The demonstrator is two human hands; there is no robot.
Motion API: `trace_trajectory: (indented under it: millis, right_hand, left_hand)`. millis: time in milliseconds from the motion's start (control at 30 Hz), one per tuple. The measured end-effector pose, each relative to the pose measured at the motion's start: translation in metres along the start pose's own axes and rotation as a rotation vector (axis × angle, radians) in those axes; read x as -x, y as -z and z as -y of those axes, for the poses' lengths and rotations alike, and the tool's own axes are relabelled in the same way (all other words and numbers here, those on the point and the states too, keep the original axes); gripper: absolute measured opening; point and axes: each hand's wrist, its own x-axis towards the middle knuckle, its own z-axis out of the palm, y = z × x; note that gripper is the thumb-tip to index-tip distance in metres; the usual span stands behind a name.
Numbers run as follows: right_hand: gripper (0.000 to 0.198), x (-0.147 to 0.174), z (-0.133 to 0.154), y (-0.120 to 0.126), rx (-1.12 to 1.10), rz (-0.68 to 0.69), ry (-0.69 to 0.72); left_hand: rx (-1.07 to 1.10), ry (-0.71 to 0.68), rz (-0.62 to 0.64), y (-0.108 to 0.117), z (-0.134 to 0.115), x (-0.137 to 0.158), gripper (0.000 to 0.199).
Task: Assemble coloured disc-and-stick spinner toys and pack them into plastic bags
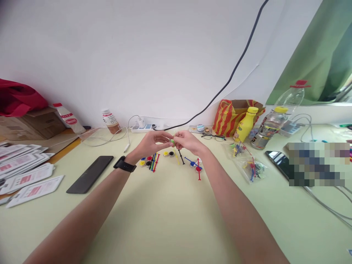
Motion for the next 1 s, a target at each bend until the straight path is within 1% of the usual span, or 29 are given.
trace_trajectory:
  millis: [100, 167, 267, 333, 467, 567, 667, 733, 800, 867, 933, 1000]
  right_hand:
    - [0.01, -0.003, 0.0, -0.013, -0.072, 0.003, 0.021]
    - [0.011, -0.004, -0.002, -0.02, -0.068, 0.003, 0.008]
    - [0.016, -0.006, -0.006, -0.026, 0.009, -0.03, -0.046]
    - [0.019, -0.007, -0.011, -0.027, 0.092, -0.056, -0.096]
    - [0.02, -0.011, -0.021, -0.022, 0.309, -0.085, -0.195]
    - [0.027, -0.011, -0.022, -0.014, 0.47, -0.067, -0.229]
    - [0.024, -0.003, -0.016, 0.0, 0.585, 0.013, -0.263]
    - [0.022, 0.005, -0.01, 0.012, 0.64, 0.105, -0.306]
    - [0.025, 0.013, -0.006, 0.023, 0.682, 0.212, -0.369]
    - [0.025, 0.019, -0.004, 0.029, 0.711, 0.291, -0.429]
    - [0.023, 0.02, -0.004, 0.03, 0.723, 0.336, -0.464]
    - [0.021, 0.018, -0.005, 0.027, 0.719, 0.361, -0.476]
  left_hand:
    - [-0.046, -0.007, -0.003, 0.002, -0.004, 0.0, 0.029]
    - [-0.092, 0.008, 0.008, 0.004, -0.002, 0.001, 0.023]
    - [-0.14, 0.051, 0.02, 0.007, 0.002, 0.003, 0.014]
    - [-0.151, 0.101, 0.056, 0.009, 0.004, 0.005, 0.015]
    - [-0.176, 0.201, 0.22, 0.011, 0.009, 0.009, 0.018]
    - [-0.198, 0.196, 0.343, 0.011, 0.015, 0.011, 0.02]
    - [-0.282, 0.242, 0.439, 0.013, 0.022, 0.011, 0.025]
    - [-0.352, 0.299, 0.466, 0.017, 0.027, 0.011, 0.023]
    - [-0.388, 0.308, 0.453, 0.022, 0.031, 0.012, 0.024]
    - [-0.395, 0.271, 0.394, 0.025, 0.036, 0.013, 0.028]
    - [-0.393, 0.24, 0.325, 0.027, 0.042, 0.014, 0.039]
    - [-0.399, 0.238, 0.28, 0.026, 0.047, 0.016, 0.049]
